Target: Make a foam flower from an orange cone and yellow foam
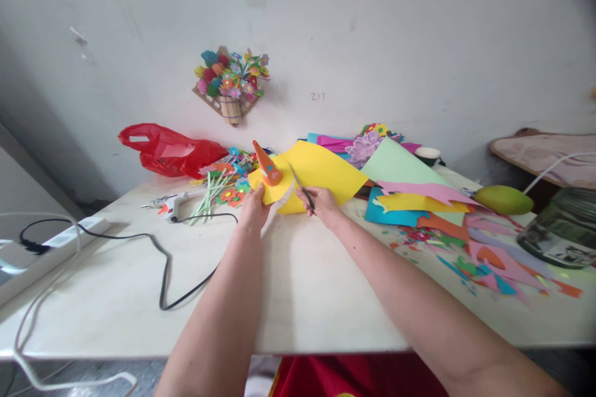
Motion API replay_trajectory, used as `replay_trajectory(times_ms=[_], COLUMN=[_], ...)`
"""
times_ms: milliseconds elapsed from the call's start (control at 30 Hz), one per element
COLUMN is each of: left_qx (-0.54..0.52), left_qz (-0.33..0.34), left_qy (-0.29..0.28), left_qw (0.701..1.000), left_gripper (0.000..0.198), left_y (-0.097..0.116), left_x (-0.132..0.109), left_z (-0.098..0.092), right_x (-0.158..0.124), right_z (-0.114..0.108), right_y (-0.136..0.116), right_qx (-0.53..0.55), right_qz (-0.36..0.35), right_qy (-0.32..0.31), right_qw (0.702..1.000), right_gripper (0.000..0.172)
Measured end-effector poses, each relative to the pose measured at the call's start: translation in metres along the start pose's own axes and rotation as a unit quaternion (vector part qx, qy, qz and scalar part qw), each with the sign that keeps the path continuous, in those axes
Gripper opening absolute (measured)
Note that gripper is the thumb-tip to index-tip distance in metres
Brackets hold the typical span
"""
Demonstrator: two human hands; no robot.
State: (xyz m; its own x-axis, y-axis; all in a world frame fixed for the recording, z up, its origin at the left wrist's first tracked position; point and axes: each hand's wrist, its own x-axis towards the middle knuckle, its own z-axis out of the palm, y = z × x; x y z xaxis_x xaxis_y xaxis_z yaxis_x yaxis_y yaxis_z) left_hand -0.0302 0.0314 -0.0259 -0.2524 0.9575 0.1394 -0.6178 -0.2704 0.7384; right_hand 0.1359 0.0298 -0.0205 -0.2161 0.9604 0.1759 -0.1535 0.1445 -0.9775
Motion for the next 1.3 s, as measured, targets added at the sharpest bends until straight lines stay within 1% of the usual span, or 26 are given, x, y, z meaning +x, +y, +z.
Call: replay_trajectory(times_ms=[67, 300, 433, 600, 800, 1033, 1200, 1300], left_qx=[-0.005, -0.022, -0.013, 0.014, 0.038, 0.031, 0.04, 0.034], left_qz=[0.001, 0.006, -0.001, -0.012, -0.044, -0.053, -0.052, -0.052], left_qy=[0.008, 0.042, 0.022, 0.012, 0.019, -0.004, 0.012, 0.01], left_qw=[1.0, 0.999, 1.0, 1.0, 0.998, 0.998, 0.998, 0.998], left_gripper=[0.022, 0.014, 0.015, 0.014, 0.013, 0.013, 0.013, 0.013], left_y=[0.0, 0.001, 0.001, 0.0, 0.002, 0.002, 0.003, 0.002], left_x=[0.0, 0.002, 0.002, 0.001, 0.0, -0.002, -0.003, -0.002], left_z=[-0.001, 0.0, -0.002, -0.002, 0.002, 0.003, 0.004, 0.003], right_x=[0.0, -0.005, -0.009, -0.01, -0.009, -0.008, -0.01, -0.01], right_z=[0.0, -0.003, -0.006, -0.011, -0.017, -0.017, -0.015, -0.015], right_y=[0.0, -0.003, -0.008, -0.01, -0.012, -0.013, -0.015, -0.015], right_qx=[-0.006, -0.023, -0.022, -0.041, -0.066, -0.055, -0.052, -0.052], right_qz=[0.006, 0.021, 0.031, 0.009, 0.002, 0.01, -0.001, -0.007], right_qy=[-0.002, -0.024, -0.04, -0.065, -0.08, -0.066, -0.058, -0.052], right_qw=[1.0, 0.999, 0.998, 0.997, 0.995, 0.996, 0.997, 0.997], right_gripper=[0.04, 0.035, 0.036, 0.041, 0.04, 0.038, 0.037, 0.038])
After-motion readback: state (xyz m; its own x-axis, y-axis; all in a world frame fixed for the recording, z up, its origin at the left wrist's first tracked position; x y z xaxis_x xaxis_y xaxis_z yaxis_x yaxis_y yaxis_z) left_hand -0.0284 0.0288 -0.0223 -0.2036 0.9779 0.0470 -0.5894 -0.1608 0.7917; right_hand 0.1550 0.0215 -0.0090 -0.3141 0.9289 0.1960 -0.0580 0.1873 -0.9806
